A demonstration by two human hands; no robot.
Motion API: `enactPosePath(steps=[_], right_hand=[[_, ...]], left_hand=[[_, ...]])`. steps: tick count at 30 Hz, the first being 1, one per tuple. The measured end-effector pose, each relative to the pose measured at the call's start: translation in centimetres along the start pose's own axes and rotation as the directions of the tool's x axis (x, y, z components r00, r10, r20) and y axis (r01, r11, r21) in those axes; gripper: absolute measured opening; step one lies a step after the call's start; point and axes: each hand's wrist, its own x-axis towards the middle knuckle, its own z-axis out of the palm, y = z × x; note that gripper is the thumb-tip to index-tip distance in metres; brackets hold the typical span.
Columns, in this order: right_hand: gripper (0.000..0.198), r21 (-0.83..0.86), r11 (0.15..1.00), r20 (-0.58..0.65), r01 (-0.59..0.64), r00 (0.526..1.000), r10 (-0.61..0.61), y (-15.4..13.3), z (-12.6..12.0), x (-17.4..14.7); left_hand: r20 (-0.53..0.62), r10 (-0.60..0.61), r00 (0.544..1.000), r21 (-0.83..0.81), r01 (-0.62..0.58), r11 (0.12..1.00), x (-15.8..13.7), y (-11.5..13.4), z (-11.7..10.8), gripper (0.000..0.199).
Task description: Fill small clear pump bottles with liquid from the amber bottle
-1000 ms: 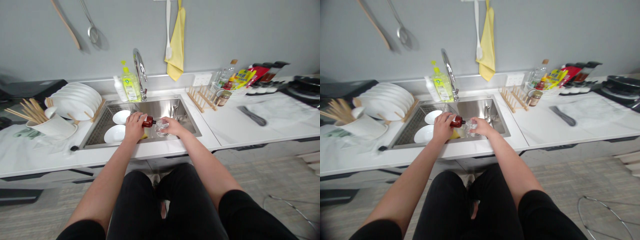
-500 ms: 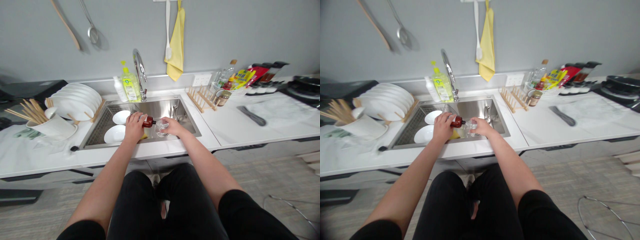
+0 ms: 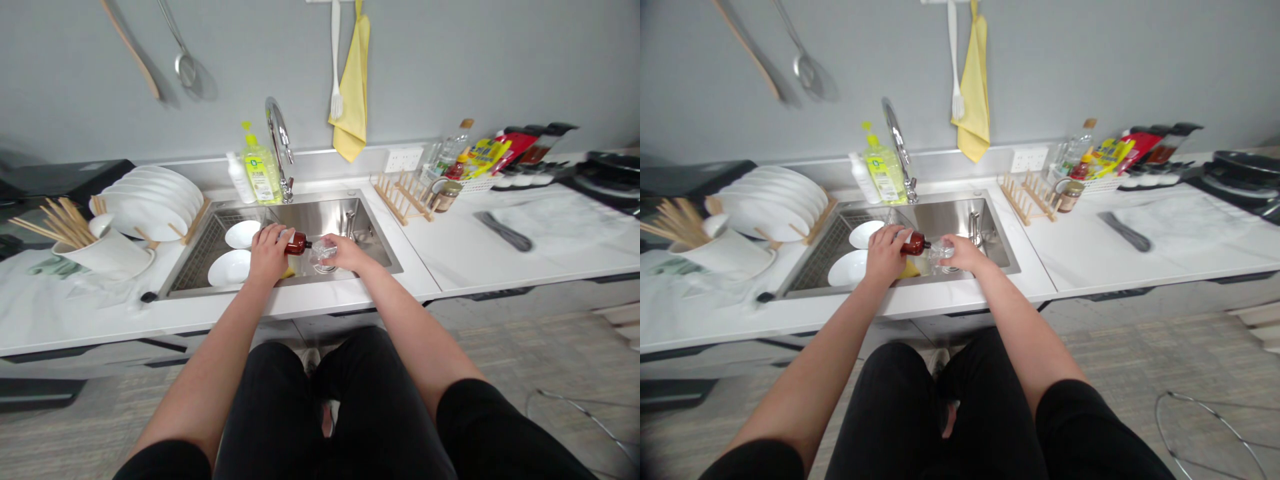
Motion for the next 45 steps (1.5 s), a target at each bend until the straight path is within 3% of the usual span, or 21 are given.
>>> enactPosePath(steps=[45], right_hand=[[0.067, 0.0, 1.0, 0.013, 0.009, 1.0, -0.01, -0.41, -0.17, 0.06]], left_hand=[[-0.009, -0.002, 1.0, 0.017, 0.002, 1.0, 0.01, 0.1, -0.03, 0.071]])
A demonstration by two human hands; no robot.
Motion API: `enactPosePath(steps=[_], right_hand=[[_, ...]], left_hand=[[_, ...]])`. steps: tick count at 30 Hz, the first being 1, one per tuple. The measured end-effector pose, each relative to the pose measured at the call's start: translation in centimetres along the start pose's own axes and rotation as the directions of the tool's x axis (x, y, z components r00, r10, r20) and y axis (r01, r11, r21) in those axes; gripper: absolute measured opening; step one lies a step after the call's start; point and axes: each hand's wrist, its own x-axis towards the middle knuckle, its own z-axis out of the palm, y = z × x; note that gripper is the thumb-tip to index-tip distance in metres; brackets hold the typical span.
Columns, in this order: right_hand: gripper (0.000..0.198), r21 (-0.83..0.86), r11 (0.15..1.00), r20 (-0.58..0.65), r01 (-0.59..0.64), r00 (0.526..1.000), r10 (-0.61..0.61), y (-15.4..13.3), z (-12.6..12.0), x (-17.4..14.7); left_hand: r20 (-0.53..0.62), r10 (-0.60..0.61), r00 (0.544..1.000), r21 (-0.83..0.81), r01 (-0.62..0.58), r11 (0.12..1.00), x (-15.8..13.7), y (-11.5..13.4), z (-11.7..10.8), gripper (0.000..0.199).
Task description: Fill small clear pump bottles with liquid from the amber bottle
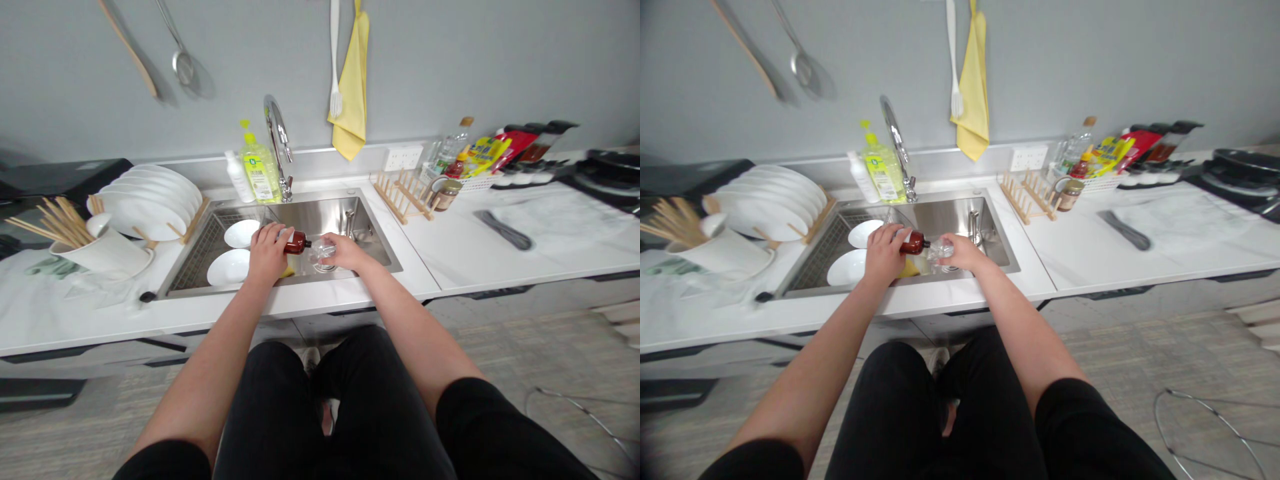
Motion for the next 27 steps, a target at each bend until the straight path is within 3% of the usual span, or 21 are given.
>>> enactPosePath(steps=[9, 16, 22, 27], right_hand=[[0.068, 0.001, 1.0, -0.002, -0.005, 1.0, 0.005, -0.1, -0.1, 0.0], [0.071, 0.052, 0.999, -0.025, -0.011, 1.0, 0.013, 0.3, 0.2, 0.0], [0.069, 0.219, 0.976, -0.014, -0.015, 1.0, 0.018, 1.4, 0.5, 0.2], [0.066, 0.377, 0.924, 0.008, -0.055, 0.998, 0.056, 1.0, 0.2, 0.2]], left_hand=[[-0.019, 0.021, 1.0, 0.009, -0.021, 1.0, 0.0, -0.1, 0.0, 0.068], [0.003, -0.04, 0.999, -0.005, 0.04, 0.999, 0.0, 0.3, -0.2, 0.07], [0.026, -0.117, 0.993, -0.064, 0.118, 0.991, 0.1, 0.1, 0.2, 0.067], [-0.003, -0.18, 0.984, -0.23, 0.174, 0.957, 0.3, -0.8, 0.6, 0.07]])
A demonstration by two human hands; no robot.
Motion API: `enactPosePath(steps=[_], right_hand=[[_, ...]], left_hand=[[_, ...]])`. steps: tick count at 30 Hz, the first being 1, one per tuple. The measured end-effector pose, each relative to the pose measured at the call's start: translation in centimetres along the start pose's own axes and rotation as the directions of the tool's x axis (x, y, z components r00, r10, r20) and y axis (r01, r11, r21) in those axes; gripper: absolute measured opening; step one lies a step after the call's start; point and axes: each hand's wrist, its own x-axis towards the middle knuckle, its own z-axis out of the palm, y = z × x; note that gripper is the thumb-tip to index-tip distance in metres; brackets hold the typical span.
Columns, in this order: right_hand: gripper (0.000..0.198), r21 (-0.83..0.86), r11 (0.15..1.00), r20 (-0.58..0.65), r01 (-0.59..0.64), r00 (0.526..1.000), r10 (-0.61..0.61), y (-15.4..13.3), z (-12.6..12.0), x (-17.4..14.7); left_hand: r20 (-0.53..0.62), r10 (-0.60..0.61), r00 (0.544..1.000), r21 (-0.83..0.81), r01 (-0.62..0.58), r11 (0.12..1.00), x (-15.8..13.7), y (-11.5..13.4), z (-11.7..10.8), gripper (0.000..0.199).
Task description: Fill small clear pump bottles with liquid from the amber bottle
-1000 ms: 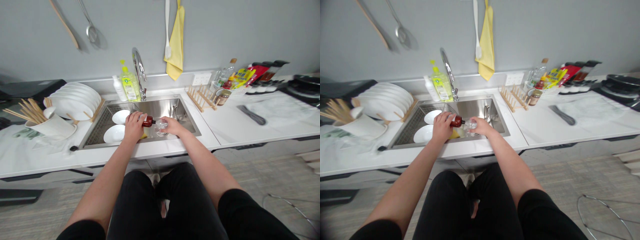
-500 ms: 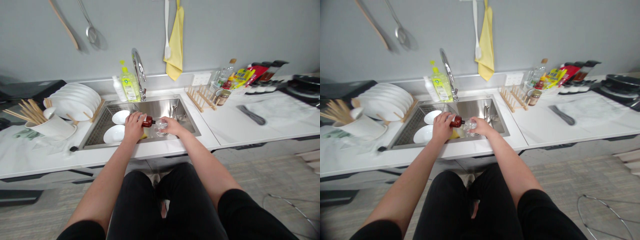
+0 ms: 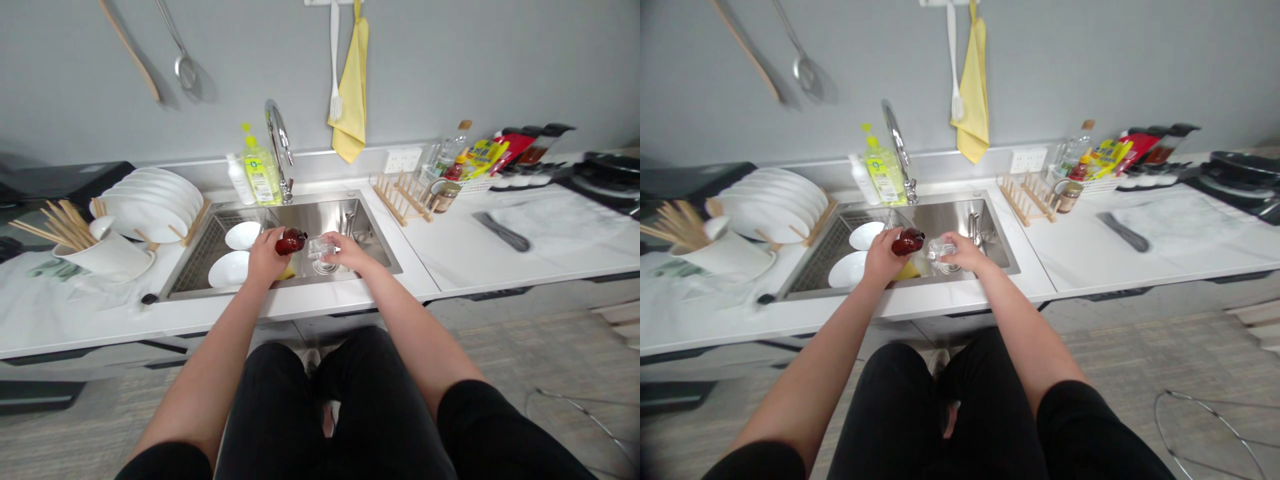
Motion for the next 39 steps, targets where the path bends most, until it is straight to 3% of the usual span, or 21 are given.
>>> enactPosePath(steps=[8, 14, 17, 22, 25, 28, 35, 39], right_hand=[[0.069, 0.22, 0.974, -0.035, -0.044, 0.998, 0.053, -2.0, -0.3, -0.8], [0.071, 0.238, 0.971, -0.085, -0.031, 0.995, 0.053, -2.7, -0.3, -1.5], [0.072, 0.25, 0.967, -0.115, -0.044, 0.99, 0.075, -2.8, -0.3, -1.7], [0.071, 0.24, 0.971, -0.133, -0.023, 0.989, 0.056, -3.0, -0.3, -1.9], [0.07, 0.235, 0.972, -0.131, -0.005, 0.991, 0.037, -3.0, -0.3, -1.9], [0.071, 0.237, 0.972, -0.146, 0.007, 0.989, 0.029, -3.2, -0.3, -1.9], [0.075, 0.25, 0.967, -0.223, 0.05, 0.975, 0.008, -4.5, -0.7, -3.2], [0.076, 0.172, 0.984, -0.263, 0.041, 0.965, 0.005, -5.2, -2.5, -7.2]], left_hand=[[-0.101, -0.265, 0.959, -0.33, 0.219, 0.918, -0.6, -1.1, -0.3, 0.079], [-0.086, -0.31, 0.947, -0.465, 0.237, 0.853, -1.2, 0.2, -2.4, 0.083], [-0.017, -0.352, 0.936, -0.552, 0.285, 0.784, -3.2, 1.5, -3.7, 0.082], [0.094, -0.418, 0.904, -0.652, 0.373, 0.661, -9.5, 3.6, -4.4, 0.093], [0.133, -0.413, 0.901, -0.651, 0.393, 0.649, -12.5, 4.5, -4.0, 0.097], [0.125, -0.391, 0.912, -0.641, 0.375, 0.67, -13.7, 4.9, -3.6, 0.097], [0.183, -0.325, 0.928, -0.654, 0.362, 0.664, -13.2, 6.9, -4.0, 0.087], [0.254, -0.218, 0.942, -0.637, 0.333, 0.696, -12.4, 9.9, -3.9, 0.083]])
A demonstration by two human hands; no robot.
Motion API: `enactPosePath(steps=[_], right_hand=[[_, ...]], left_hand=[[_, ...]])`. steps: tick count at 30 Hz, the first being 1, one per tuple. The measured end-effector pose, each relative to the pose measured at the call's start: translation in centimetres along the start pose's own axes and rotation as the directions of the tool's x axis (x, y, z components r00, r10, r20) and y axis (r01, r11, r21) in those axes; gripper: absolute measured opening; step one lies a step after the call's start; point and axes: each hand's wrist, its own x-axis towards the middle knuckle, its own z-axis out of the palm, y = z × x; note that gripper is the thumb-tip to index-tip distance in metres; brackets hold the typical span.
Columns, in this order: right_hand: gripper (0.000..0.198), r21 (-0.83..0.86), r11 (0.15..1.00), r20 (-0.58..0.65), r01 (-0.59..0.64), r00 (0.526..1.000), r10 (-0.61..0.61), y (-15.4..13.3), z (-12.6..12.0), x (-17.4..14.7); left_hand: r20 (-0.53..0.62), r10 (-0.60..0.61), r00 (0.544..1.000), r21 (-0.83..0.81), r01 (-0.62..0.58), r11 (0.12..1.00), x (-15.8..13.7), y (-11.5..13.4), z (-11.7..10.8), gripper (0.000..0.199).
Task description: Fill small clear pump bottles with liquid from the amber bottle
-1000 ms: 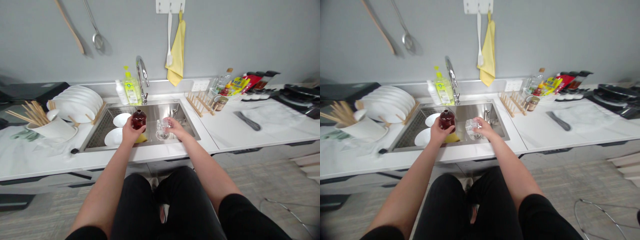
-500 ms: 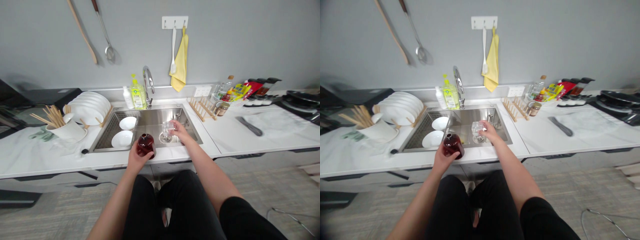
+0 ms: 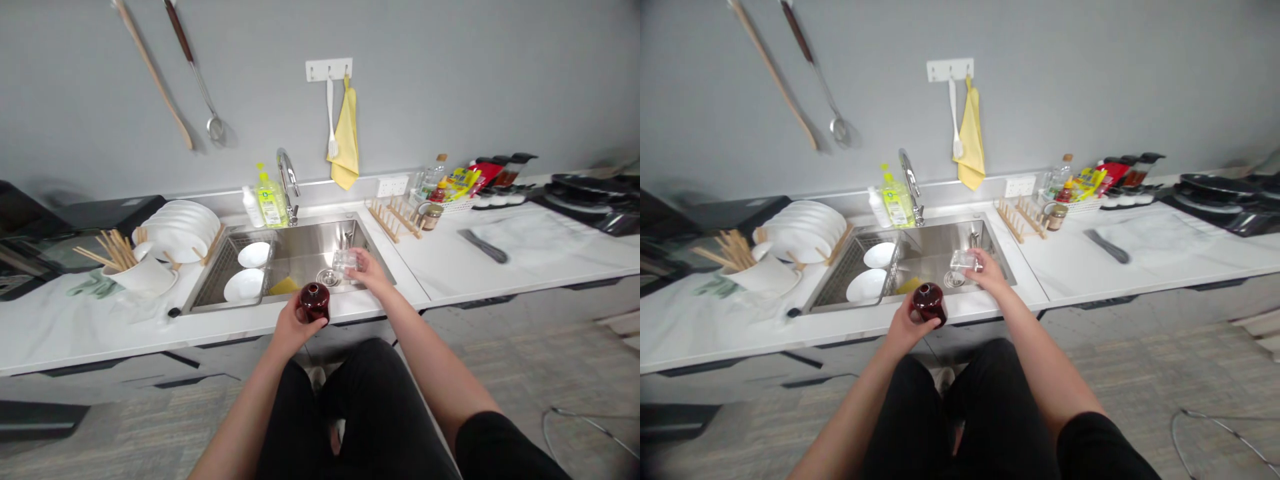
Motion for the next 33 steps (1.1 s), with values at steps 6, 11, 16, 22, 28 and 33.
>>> enactPosePath(steps=[6, 11, 16, 22, 28, 33], right_hand=[[0.075, -0.158, 0.984, -0.124, -0.084, 0.99, 0.064, -2.3, -7.3, -10.0], [0.07, -0.131, 0.981, -0.257, -0.142, 0.961, 0.104, -4.3, -13.1, -17.6], [0.072, -0.082, 0.983, -0.371, -0.163, 0.921, 0.122, -6.1, -17.0, -22.3], [0.075, -0.071, 0.984, -0.426, -0.161, 0.897, 0.116, -6.9, -19.6, -25.3], [0.073, -0.092, 0.987, -0.446, -0.135, 0.891, 0.08, -7.0, -20.4, -26.5], [0.072, -0.082, 0.988, -0.44, -0.128, 0.895, 0.079, -7.0, -20.2, -26.8]], left_hand=[[0.164, -0.029, 0.986, -0.041, 0.036, 0.999, 1.7, 2.7, 6.0, 0.085], [0.268, 0.043, 0.962, -0.043, -0.033, 0.999, 4.7, 4.1, 12.6, 0.083], [0.357, 0.007, 0.934, 0.001, -0.008, 1.0, 8.9, 5.6, 19.6, 0.08], [0.426, 0.057, 0.903, 0.056, -0.089, 0.994, 12.8, 8.4, 26.3, 0.077], [0.387, 0.027, 0.922, 0.079, -0.063, 0.995, 17.2, 8.1, 29.6, 0.082], [0.344, -0.002, 0.939, 0.118, -0.041, 0.992, 21.4, 6.3, 29.8, 0.079]])
